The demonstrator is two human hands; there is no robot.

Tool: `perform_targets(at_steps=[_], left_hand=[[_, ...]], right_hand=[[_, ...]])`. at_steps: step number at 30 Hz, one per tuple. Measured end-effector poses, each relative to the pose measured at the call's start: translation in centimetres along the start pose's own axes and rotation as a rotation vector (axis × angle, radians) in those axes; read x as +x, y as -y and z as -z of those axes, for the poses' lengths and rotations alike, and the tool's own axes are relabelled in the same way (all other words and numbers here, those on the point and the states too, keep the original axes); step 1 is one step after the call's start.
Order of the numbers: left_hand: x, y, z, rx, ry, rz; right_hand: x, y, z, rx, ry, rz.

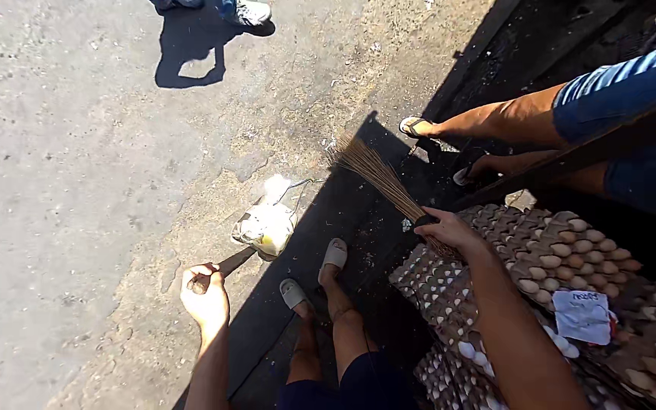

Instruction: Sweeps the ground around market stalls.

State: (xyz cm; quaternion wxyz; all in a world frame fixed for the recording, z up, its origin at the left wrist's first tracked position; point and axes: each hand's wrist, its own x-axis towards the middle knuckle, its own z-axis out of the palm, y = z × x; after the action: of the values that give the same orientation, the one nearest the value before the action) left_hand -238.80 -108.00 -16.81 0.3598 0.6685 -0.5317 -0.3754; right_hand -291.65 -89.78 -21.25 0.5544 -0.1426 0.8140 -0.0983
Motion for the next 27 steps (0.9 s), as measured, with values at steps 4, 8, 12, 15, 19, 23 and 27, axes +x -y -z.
perform_targets(at_steps=[4,8,12,15,19,23,27], left_hand=[[-0.7,-2.0,-4.2,0.056,-0.007,0.000],[-1.4,-1.7,-7.1,0.063,0.001,-0.068],[-0.5,-1.6,-7.4,0.061,-0.025,-0.038],[0.7,-1.6,-6.6,0.042,-0.055,0.002],[1.5,-0.9,-4.3,0.011,-0.089,0.000],[1.1,-0.5,-4.0,0.005,-0.085,-0.004],[0.0,-0.1,-4.9,0.004,-0.076,-0.044]], right_hand=[[17.3,4.1,1.7,0.071,-0.262,0.043],[27.0,7.3,-8.0,-0.068,-0.071,0.043],[19.8,3.7,-13.8,-0.410,0.320,0.091],[10.5,4.3,-5.6,-0.361,0.259,0.090],[11.4,8.7,5.7,-0.243,0.039,0.085],[25.0,13.8,5.0,-0.093,-0.243,0.113],[31.4,17.7,-9.7,-0.250,-0.042,0.151]])
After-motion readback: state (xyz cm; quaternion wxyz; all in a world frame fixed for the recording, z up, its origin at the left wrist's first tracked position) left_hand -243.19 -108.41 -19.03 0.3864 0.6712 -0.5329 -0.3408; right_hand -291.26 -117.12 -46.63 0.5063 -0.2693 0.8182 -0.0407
